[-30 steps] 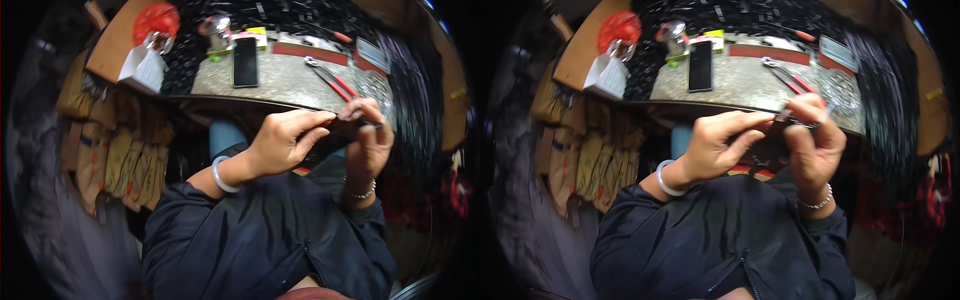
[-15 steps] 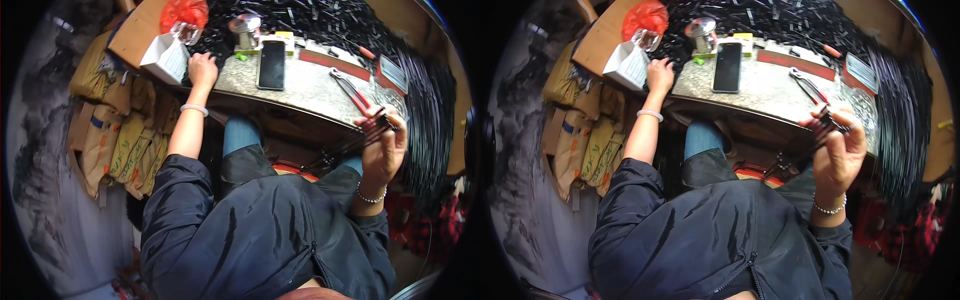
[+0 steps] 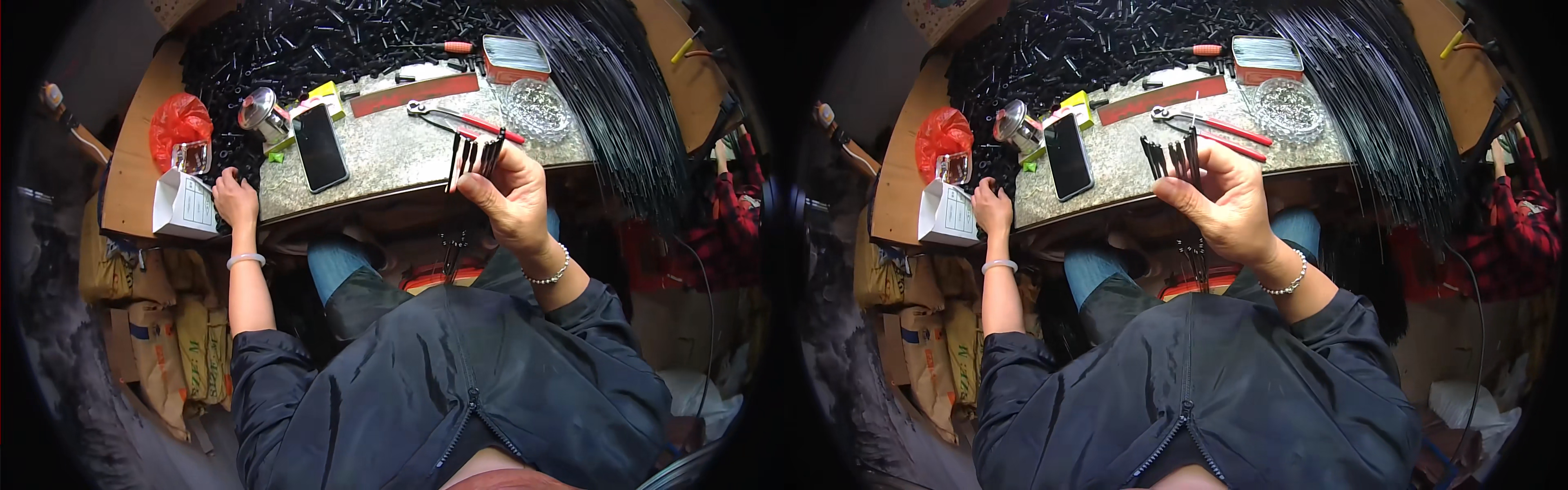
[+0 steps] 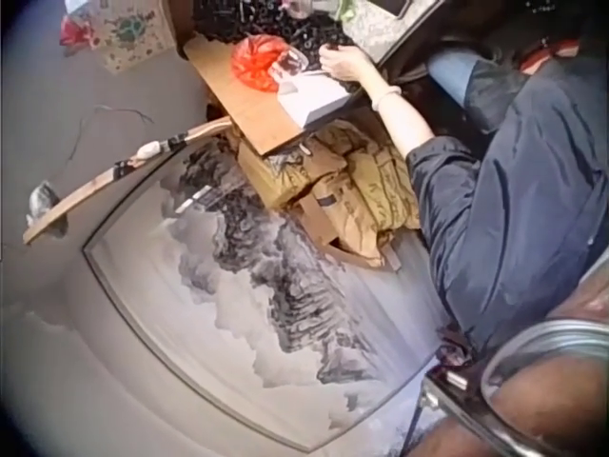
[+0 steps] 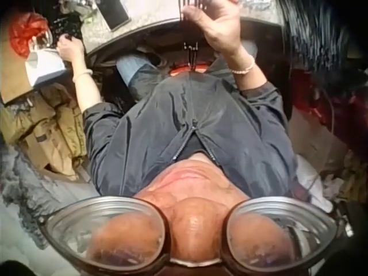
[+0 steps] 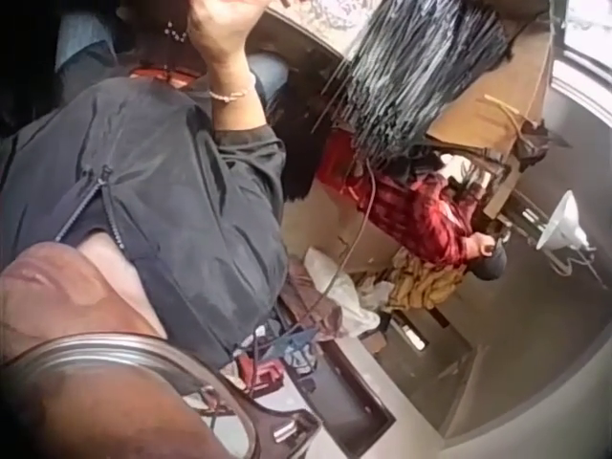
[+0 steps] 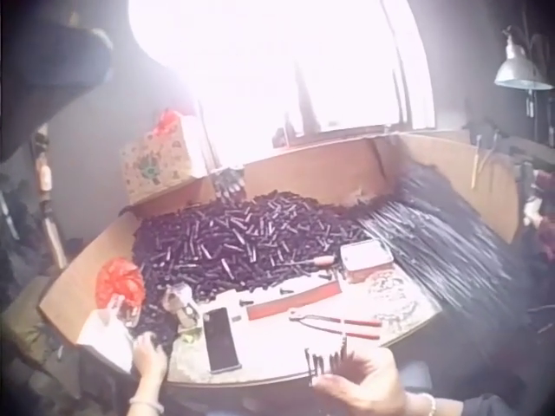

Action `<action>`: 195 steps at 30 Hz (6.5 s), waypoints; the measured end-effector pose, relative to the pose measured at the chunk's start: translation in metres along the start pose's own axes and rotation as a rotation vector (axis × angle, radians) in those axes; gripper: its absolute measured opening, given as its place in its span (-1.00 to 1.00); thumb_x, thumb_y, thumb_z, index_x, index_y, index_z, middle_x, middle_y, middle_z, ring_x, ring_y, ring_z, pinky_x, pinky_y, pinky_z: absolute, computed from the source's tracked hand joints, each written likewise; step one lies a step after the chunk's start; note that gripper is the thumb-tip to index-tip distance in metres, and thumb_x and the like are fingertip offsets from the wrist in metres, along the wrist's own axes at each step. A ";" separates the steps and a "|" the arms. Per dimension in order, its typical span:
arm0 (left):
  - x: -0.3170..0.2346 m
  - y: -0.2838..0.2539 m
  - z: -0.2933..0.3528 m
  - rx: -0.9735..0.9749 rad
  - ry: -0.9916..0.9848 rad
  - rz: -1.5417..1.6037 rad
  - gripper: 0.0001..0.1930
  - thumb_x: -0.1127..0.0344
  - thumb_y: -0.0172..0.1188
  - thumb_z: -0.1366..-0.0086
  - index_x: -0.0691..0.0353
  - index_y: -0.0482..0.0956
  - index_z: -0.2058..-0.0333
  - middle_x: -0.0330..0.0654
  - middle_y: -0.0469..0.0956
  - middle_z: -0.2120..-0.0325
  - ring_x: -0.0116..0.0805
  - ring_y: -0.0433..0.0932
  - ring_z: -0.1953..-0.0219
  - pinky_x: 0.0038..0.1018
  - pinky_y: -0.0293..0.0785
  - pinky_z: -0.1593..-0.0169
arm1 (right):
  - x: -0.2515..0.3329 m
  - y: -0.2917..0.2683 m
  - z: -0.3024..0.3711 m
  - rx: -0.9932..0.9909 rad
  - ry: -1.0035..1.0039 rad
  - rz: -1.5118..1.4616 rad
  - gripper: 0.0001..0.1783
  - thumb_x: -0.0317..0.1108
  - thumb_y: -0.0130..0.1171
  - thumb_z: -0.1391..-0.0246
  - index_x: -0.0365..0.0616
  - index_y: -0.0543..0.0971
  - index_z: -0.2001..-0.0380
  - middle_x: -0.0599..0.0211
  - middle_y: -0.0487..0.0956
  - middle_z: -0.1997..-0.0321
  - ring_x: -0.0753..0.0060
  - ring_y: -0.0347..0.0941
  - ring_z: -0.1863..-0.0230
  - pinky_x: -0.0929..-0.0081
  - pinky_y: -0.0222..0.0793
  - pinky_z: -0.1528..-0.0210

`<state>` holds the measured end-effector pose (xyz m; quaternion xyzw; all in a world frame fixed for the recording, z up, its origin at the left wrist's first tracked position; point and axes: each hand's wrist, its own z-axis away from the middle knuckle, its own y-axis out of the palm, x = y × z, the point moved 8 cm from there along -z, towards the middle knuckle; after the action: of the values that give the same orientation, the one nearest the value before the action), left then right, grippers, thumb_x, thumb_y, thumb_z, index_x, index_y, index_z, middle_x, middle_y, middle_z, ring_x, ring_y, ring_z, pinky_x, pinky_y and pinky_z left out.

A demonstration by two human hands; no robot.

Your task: Assembling small plastic components and connectors onto bundles of black cables using pliers at a workbench.

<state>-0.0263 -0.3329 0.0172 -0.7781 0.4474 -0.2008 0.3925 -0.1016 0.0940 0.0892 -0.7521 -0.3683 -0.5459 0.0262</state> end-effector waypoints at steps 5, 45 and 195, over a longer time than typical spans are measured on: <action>0.010 -0.014 -0.003 -0.158 -0.034 0.213 -0.72 0.44 0.10 -0.07 0.14 0.48 0.19 -0.06 0.34 0.36 -0.10 0.37 0.26 -0.29 0.34 0.17 | 0.002 0.002 0.000 0.021 0.009 0.030 -0.89 -0.46 0.16 -0.03 -0.20 0.45 0.37 0.54 0.43 0.41 0.77 0.32 0.36 0.72 0.29 0.26; -0.308 -0.162 0.020 0.834 0.060 2.290 -0.69 0.49 0.12 -0.15 0.41 0.42 0.10 0.03 0.45 0.15 -0.32 0.52 0.19 -0.50 0.47 0.10 | -0.013 0.013 0.010 0.053 0.128 -0.135 -0.85 -0.39 0.13 -0.06 -0.22 0.43 0.33 0.43 0.49 0.39 0.67 0.41 0.36 0.66 0.36 0.24; -0.265 -0.134 0.060 0.188 -0.075 1.605 -0.82 0.40 -0.02 -0.27 0.37 0.52 0.28 -0.24 0.47 0.61 -0.59 0.36 0.53 -0.60 0.31 0.45 | 0.036 0.048 -0.018 0.231 -0.444 0.842 -0.74 -0.40 0.40 0.34 -0.20 0.57 0.49 0.25 0.47 0.40 0.37 0.33 0.39 0.50 0.28 0.31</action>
<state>-0.0517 -0.0421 0.0962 -0.1898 0.8372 0.1316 0.4957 -0.0831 0.0699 0.1442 -0.9261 -0.0869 -0.2699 0.2489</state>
